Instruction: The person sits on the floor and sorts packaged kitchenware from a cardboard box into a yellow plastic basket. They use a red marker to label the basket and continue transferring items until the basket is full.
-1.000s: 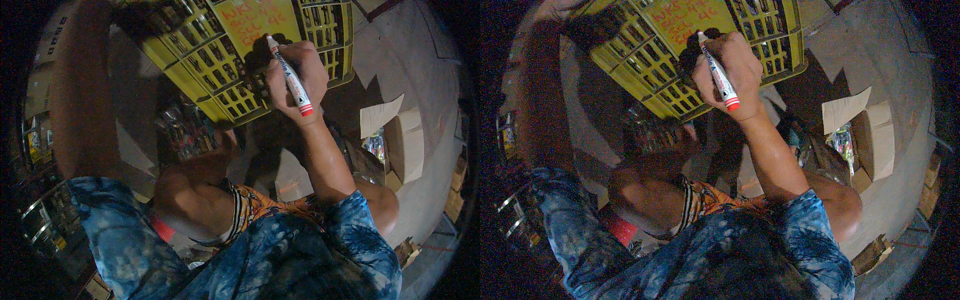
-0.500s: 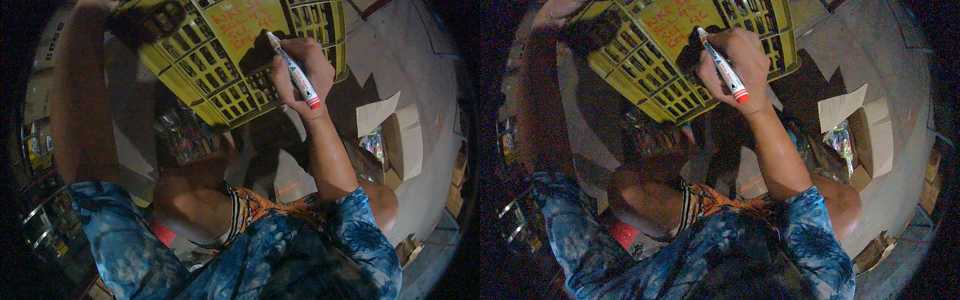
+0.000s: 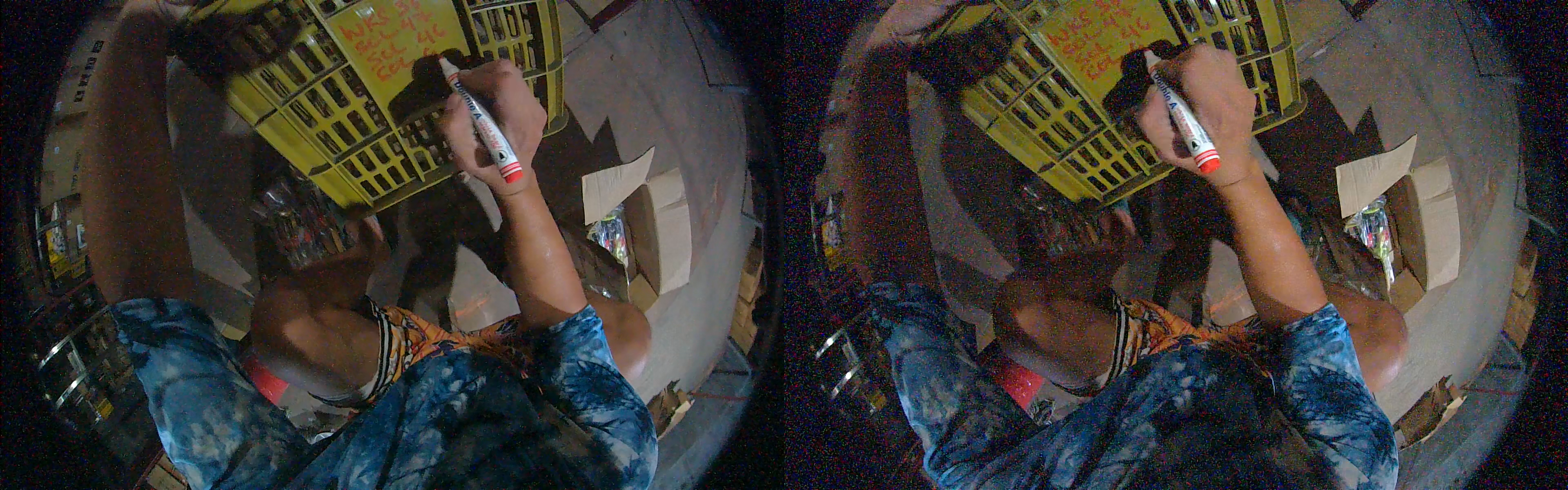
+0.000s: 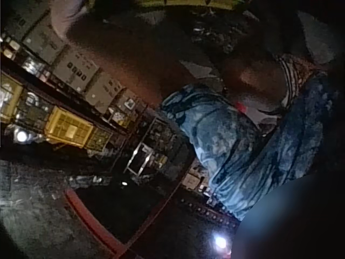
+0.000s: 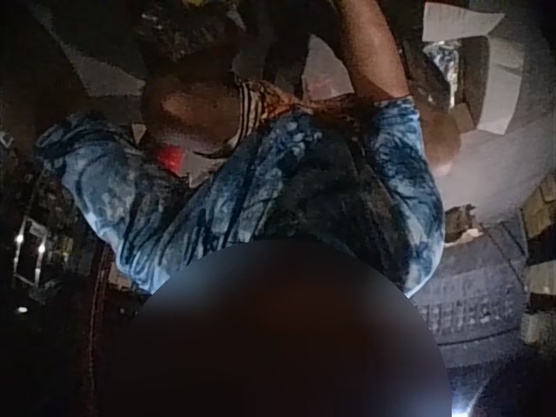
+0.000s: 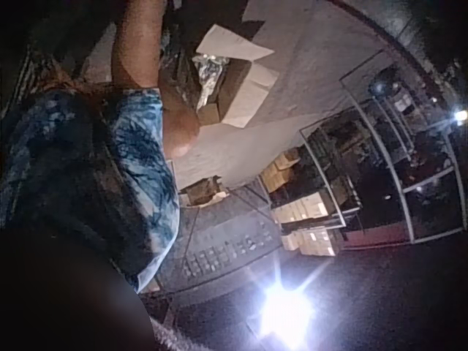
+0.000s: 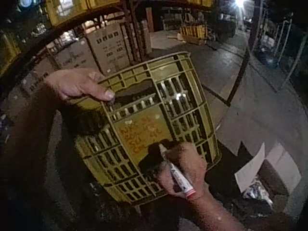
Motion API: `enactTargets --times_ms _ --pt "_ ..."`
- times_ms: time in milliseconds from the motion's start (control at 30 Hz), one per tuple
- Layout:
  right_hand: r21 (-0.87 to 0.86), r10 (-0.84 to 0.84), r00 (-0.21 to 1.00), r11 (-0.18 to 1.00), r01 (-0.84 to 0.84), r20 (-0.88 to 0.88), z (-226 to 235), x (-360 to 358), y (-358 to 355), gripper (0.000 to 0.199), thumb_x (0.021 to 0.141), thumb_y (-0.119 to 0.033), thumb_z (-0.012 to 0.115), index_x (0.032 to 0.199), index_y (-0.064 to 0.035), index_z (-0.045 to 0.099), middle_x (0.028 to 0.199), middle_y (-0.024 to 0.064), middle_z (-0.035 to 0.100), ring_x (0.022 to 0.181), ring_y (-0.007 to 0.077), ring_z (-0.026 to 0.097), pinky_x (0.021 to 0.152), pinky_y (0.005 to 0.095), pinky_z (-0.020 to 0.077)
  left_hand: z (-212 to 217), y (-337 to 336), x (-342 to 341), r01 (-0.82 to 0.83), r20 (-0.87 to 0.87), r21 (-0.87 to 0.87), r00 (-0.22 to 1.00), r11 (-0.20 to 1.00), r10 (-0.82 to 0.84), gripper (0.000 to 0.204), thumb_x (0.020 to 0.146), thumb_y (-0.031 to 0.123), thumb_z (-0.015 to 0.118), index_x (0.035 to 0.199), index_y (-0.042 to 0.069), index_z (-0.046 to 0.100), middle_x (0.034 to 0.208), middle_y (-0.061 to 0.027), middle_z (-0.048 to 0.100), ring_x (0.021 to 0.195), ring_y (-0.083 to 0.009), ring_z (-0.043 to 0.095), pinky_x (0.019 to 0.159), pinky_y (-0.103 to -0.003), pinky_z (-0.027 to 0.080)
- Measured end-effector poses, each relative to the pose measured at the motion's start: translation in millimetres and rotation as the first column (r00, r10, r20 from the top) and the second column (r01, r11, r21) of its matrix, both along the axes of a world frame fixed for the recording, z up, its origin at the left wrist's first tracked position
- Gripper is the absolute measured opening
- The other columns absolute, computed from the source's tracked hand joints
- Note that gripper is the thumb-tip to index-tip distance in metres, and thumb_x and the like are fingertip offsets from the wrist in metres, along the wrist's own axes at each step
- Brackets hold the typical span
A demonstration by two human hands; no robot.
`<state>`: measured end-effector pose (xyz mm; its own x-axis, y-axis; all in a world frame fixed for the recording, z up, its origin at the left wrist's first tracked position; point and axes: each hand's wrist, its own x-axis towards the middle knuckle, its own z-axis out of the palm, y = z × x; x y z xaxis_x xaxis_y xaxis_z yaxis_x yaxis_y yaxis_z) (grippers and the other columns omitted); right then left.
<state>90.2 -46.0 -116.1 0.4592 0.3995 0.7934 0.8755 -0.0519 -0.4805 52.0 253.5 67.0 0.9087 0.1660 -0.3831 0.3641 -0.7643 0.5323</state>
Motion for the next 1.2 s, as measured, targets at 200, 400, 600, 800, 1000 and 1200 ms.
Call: enactTargets --times_ms 200,400,600,800,1000,1200 --pt "-0.010 0.009 0.997 1.000 -0.010 -0.075 4 2 -1 0.017 0.080 -0.006 0.068 0.095 0.0028 0.065 0.081 0.0141 0.066 0.068 0.0209 0.067 0.066 0.0297 0.0540 -1 -14 -1 -0.012 0.024 -0.153 1.000 0.988 0.016 0.051 0.090 0.040 0.074 0.113 -0.006 0.071 0.104 -0.0077 0.069 0.093 -0.0178 0.060 0.084 -0.036 0.048" --pt "0.006 0.010 0.999 1.000 -0.009 -0.042 7 4 1 0.016 0.079 -0.006 0.068 0.093 0.0027 0.066 0.079 0.0133 0.066 0.066 0.0209 0.066 0.064 0.0301 0.0535 9 -25 6 -0.213 -0.017 0.063 0.977 0.975 0.215 0.042 0.091 0.039 0.073 0.097 -0.003 0.072 0.085 -0.0026 0.064 0.075 -0.0147 0.055 0.069 -0.033 0.045" --pt "-0.009 0.009 1.000 1.000 -0.009 -0.017 4 7 0 0.014 0.080 -0.008 0.068 0.088 0.0020 0.064 0.078 0.0130 0.065 0.065 0.0233 0.065 0.063 0.0310 0.0531 14 -11 6 -0.012 -0.162 -0.138 0.987 0.990 -0.011 0.042 0.092 0.042 0.073 0.076 0.003 0.069 0.068 0.0033 0.050 0.061 -0.0112 0.041 0.057 -0.033 0.036" --pt "-0.016 -0.062 0.987 0.998 0.060 -0.145 4 3 -15 0.017 0.083 -0.010 0.065 0.093 0.0031 0.060 0.084 0.0150 0.065 0.075 0.0231 0.065 0.070 0.0329 0.0528 0 -3 -4 -0.011 -0.031 0.002 0.999 1.000 0.011 0.049 0.091 0.045 0.072 0.104 -0.003 0.070 0.096 -0.0060 0.065 0.087 -0.0194 0.057 0.078 -0.035 0.047" --pt "0.381 -0.091 0.926 0.893 0.239 -0.367 24 -19 -54 0.023 0.076 -0.017 0.066 0.092 -0.0012 0.063 0.083 0.0159 0.061 0.073 0.0248 0.061 0.067 0.0383 0.0510 -16 -25 -6 0.013 0.142 -0.286 0.990 0.958 0.029 0.064 0.092 0.032 0.069 0.146 0.006 0.047 0.124 -0.0085 0.066 0.101 -0.0209 0.067 0.089 -0.034 0.054" --pt "0.248 0.134 0.887 0.968 -0.022 -0.442 59 -92 -69 0.025 0.078 -0.009 0.068 0.102 -0.0029 0.064 0.085 0.0145 0.059 0.074 0.0336 0.059 0.064 0.0407 0.0492 -21 -41 -27 -0.223 -0.071 -0.170 0.974 0.960 0.214 0.050 0.091 0.033 0.068 0.128 0.002 0.058 0.107 -0.0086 0.068 0.090 -0.0172 0.067 0.079 -0.035 0.055"
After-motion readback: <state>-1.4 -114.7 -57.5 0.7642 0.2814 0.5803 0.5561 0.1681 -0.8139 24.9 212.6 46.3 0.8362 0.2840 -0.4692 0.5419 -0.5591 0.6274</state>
